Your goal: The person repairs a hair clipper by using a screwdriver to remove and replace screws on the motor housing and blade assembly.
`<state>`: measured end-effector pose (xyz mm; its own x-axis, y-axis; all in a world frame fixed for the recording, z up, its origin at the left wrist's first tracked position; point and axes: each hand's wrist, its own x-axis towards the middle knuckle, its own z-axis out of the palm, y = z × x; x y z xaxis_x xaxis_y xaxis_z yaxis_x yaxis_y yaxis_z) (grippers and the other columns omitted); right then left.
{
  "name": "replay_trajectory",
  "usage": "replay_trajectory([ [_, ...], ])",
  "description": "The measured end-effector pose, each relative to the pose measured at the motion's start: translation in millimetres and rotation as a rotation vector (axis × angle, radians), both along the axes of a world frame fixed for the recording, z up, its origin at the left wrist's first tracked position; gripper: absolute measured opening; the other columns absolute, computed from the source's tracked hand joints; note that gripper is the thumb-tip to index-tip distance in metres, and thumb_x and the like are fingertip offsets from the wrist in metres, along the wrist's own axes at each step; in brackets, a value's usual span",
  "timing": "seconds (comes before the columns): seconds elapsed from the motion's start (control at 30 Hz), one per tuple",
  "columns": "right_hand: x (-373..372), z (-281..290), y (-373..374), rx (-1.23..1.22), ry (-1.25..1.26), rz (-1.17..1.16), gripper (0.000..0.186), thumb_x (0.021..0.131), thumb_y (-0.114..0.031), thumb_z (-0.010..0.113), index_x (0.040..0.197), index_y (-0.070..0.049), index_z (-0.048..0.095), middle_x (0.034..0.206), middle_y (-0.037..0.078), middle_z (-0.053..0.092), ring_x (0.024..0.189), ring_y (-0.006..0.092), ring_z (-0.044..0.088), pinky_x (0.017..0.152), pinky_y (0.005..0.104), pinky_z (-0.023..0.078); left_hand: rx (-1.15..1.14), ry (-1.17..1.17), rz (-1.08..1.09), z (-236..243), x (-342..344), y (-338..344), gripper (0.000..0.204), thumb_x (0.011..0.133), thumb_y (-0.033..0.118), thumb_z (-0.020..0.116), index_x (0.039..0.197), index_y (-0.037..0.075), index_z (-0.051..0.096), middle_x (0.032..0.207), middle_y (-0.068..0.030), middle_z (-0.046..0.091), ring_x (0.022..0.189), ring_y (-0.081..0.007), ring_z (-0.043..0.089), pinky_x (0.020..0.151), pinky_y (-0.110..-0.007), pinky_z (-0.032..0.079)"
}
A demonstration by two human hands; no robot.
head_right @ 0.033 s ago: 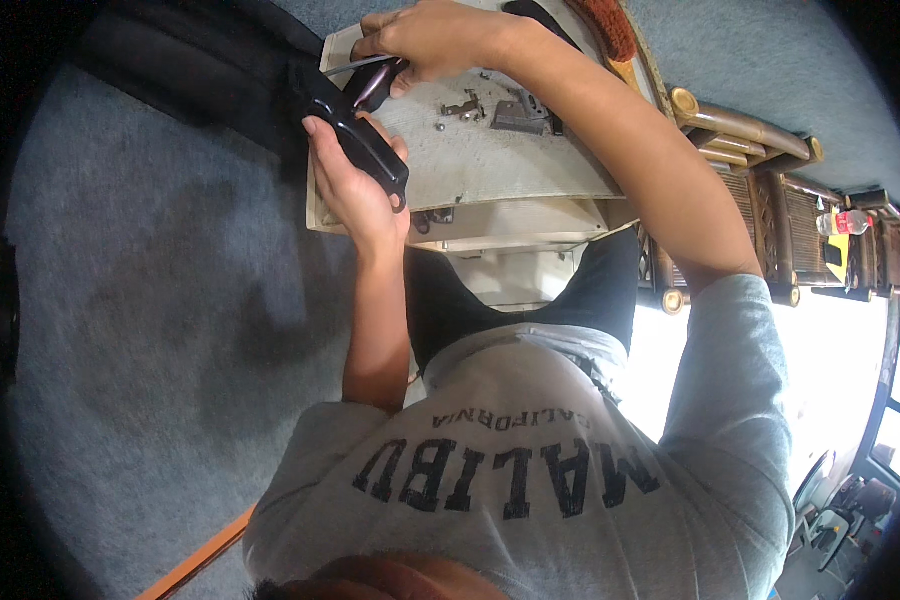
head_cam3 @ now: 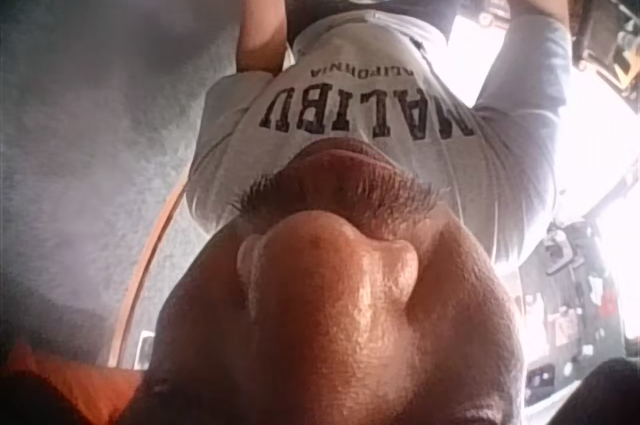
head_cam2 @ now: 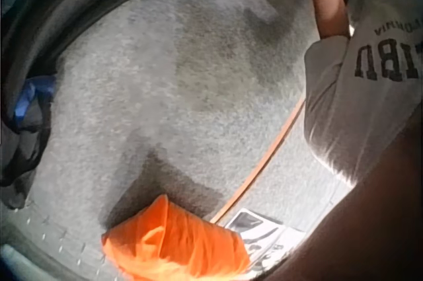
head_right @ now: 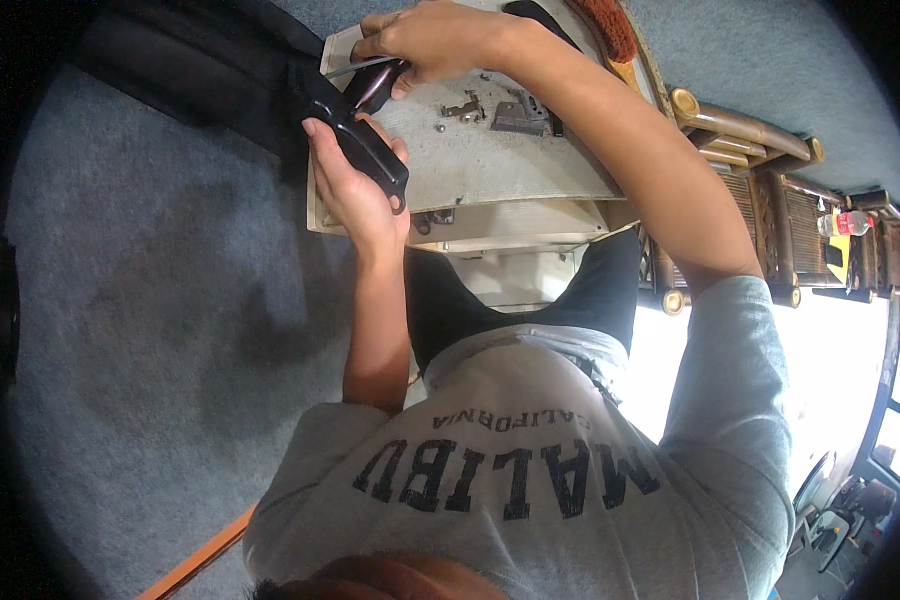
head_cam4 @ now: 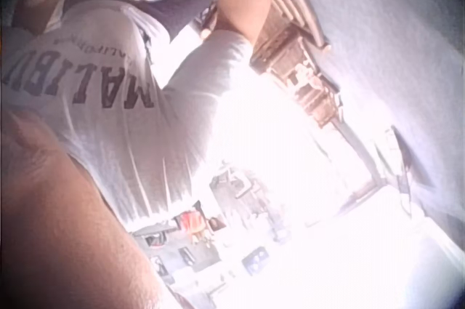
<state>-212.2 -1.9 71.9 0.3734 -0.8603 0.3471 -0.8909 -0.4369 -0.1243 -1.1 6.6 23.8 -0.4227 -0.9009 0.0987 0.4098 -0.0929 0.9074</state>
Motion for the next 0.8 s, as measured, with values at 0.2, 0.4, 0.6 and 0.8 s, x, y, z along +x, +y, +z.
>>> replay_trajectory([
  [0.2,-12.5,2.8,7.8,0.027,-0.081,-0.036,0.054,0.085,-0.019,0.082,0.131,-0.003,0.06,0.121,0.024,0.066,0.111,0.0469,0.068,0.092,0.0531,0.054,-0.02,0.062,0.005,1.5,1.6,3.3,0.049,0.113,0.055,0.046,0.109,0.006,0.053,0.077,-0.0027,0.054,0.056,-0.0094,0.045,0.053,-0.026,0.042],
  [0.4,-37.6,30.5,21.9,-0.306,-0.192,-0.169,0.052,0.092,-0.032,0.079,0.13,-0.002,0.063,0.117,0.024,0.068,0.112,0.0449,0.067,0.093,0.0507,0.053,-0.023,0.102,0.069,1.8,-3.1,5.1,0.05,0.114,0.055,0.044,0.109,0.006,0.052,0.076,-0.0036,0.055,0.056,-0.0096,0.045,0.052,-0.026,0.042],
  [0.6,-43.4,29.3,24.1,-0.347,-0.204,-0.282,0.055,0.089,-0.036,0.082,0.128,-0.002,0.064,0.115,0.022,0.069,0.11,0.0441,0.067,0.093,0.0507,0.054,-0.04,0.052,0.019,2.2,0.8,6.6,0.05,0.114,0.055,0.045,0.113,0.006,0.053,0.077,-0.0043,0.055,0.057,-0.0095,0.046,0.053,-0.027,0.043],
  [0.8,-22.7,23.6,21.4,-0.181,-0.162,-0.291,0.049,0.088,-0.026,0.081,0.129,-0.006,0.064,0.117,0.019,0.069,0.111,0.0445,0.068,0.089,0.0546,0.054,-0.13,0.078,0.021,-1.8,0.0,6.8,0.05,0.114,0.051,0.043,0.132,0.004,0.046,0.082,-0.0036,0.054,0.051,-0.0113,0.049,0.04,-0.025,0.039],
])
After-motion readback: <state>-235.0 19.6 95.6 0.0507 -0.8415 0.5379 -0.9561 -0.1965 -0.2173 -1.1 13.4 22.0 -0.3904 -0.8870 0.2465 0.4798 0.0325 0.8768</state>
